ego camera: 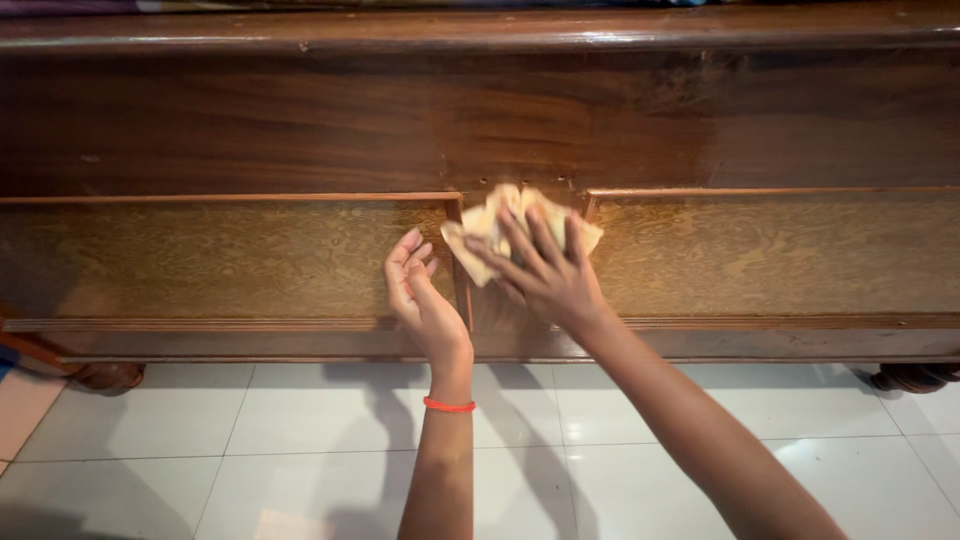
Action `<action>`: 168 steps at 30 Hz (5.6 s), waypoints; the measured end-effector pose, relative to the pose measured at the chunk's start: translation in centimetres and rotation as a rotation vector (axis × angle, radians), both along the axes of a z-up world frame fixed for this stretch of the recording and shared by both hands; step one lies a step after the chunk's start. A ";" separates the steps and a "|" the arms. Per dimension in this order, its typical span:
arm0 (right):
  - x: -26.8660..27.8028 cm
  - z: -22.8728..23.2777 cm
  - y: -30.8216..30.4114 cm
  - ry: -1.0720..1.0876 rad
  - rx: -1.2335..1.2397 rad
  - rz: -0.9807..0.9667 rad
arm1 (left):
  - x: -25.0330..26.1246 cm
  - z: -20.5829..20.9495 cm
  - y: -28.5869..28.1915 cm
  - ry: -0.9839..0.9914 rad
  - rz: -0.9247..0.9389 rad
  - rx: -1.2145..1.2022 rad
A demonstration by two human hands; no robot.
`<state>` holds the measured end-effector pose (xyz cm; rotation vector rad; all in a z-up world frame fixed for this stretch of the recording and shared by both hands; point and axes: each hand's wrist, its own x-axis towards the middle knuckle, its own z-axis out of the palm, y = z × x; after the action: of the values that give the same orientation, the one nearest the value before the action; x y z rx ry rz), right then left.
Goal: The person wipes the front panels of a wooden bed frame with a cloth, moving from right to left and covering multiple sections. Then the person wipes the top surface of a small wooden table with the same cloth.
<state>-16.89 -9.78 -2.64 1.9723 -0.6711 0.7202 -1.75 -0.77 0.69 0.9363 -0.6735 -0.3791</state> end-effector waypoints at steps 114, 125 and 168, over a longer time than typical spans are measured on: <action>12.9 11.8 0.9 -0.220 0.054 0.075 | 1.7 1.8 6.6 -1.086 0.239 0.318; 28.6 14.0 3.6 -0.069 0.009 0.205 | 9.6 1.1 9.8 -1.011 0.343 0.376; -3.2 16.3 -0.7 0.036 -0.030 0.200 | -9.3 2.2 2.8 -1.284 0.233 0.364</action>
<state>-20.06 -10.50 13.68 2.0384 -0.4426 0.8073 -11.01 2.05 2.89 1.5734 -1.6640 0.3995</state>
